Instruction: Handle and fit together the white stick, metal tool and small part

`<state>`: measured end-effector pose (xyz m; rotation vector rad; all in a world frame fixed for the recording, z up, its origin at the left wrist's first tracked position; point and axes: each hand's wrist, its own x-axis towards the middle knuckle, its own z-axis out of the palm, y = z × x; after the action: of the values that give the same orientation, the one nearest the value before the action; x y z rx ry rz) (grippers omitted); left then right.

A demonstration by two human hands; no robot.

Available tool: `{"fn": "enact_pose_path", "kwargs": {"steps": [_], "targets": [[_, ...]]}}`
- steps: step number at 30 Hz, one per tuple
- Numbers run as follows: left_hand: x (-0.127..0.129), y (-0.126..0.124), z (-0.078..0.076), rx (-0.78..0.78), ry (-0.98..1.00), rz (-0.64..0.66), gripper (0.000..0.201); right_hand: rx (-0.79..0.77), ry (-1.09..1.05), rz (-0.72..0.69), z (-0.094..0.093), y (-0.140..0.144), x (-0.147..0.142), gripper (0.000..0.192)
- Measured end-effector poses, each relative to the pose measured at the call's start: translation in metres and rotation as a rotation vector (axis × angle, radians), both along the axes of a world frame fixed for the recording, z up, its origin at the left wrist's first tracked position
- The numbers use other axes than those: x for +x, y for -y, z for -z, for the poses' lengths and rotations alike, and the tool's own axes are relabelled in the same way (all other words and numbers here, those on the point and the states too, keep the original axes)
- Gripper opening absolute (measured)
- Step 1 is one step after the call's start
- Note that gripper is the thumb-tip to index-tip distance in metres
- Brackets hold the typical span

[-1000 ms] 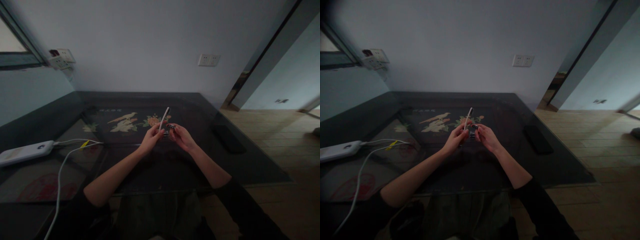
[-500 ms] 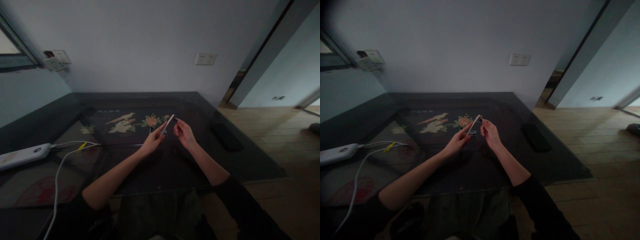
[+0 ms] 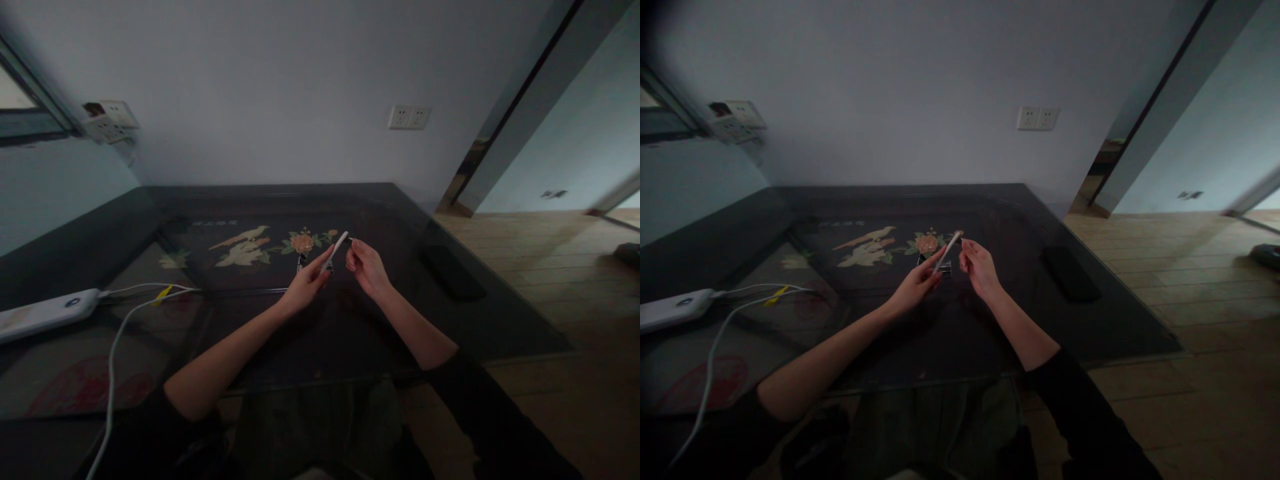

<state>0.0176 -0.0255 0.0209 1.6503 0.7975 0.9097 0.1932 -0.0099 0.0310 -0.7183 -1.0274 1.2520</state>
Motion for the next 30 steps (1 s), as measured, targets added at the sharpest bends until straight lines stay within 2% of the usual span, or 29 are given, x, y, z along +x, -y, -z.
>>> {"fn": "enact_pose_path", "kwargs": {"steps": [6, 13, 22, 30], "targets": [[0.006, 0.008, -0.002, 0.033, -0.020, -0.009, 0.064, 0.010, -0.029, -0.032, 0.003, -0.001, 0.001, 0.037], [0.007, 0.012, -0.001, 0.002, -0.010, 0.055, 0.063, 0.012, -0.051, -0.037, 0.005, -0.003, 0.003, 0.034], [0.005, 0.009, -0.007, 0.074, -0.047, -0.034, 0.063, 0.006, -0.026, -0.040, -0.002, 0.001, 0.002, 0.036], [0.003, 0.006, -0.007, 0.093, -0.037, -0.090, 0.060, 0.019, -0.023, -0.040, -0.001, 0.000, 0.002, 0.038]]}}
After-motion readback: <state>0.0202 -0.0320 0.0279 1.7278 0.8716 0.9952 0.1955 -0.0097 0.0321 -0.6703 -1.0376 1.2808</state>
